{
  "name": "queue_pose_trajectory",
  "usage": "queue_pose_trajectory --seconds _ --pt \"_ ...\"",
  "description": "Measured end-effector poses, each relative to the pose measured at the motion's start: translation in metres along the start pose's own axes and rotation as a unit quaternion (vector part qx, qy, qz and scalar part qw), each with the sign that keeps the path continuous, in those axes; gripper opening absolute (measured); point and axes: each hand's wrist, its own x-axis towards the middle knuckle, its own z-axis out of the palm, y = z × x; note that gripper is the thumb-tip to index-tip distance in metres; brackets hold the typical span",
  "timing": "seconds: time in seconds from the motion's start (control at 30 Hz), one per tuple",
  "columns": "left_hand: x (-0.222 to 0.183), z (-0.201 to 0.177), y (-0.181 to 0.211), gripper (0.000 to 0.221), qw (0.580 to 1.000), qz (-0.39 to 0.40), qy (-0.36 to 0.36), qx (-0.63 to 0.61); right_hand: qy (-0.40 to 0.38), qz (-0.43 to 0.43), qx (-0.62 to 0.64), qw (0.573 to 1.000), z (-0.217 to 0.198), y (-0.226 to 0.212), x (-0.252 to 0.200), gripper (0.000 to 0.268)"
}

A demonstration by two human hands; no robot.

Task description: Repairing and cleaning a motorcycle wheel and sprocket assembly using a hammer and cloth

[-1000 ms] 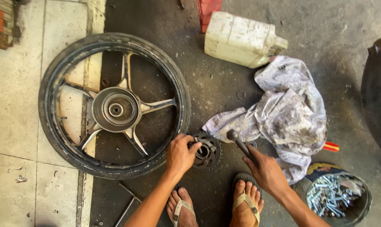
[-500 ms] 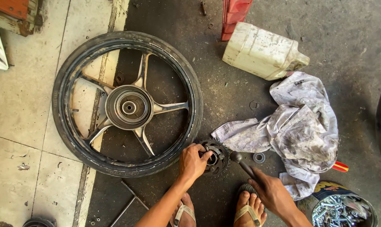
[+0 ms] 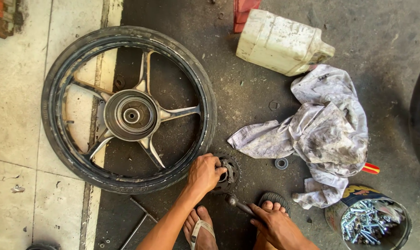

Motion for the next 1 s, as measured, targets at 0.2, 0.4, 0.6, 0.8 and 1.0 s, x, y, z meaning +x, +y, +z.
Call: queue_pose_trajectory --seconds 0.2,0.4,0.6,0.8,1.0 --pt "0.003 0.008 -0.001 0.030 0.999 -0.020 0.028 0.005 0.008 0.000 0.068 0.998 -0.021 0.001 -0.005 0.042" --pt "0.003 0.003 0.008 0.024 0.998 -0.035 0.012 0.046 -0.003 0.016 0.091 0.996 -0.023 0.004 -0.006 0.036" --pt "0.005 0.007 0.004 0.020 0.999 -0.006 0.026 0.032 0.036 -0.003 0.128 0.991 -0.035 0.001 -0.009 0.038" --pt "0.011 0.020 -0.006 0.022 0.999 -0.007 0.030 0.010 0.026 0.008 0.167 0.986 -0.062 -0.008 -0.008 0.042" --pt "0.012 0.026 -0.011 0.024 0.999 -0.020 0.036 -0.001 -0.008 0.000 0.172 0.985 -0.078 -0.010 -0.004 0.027"
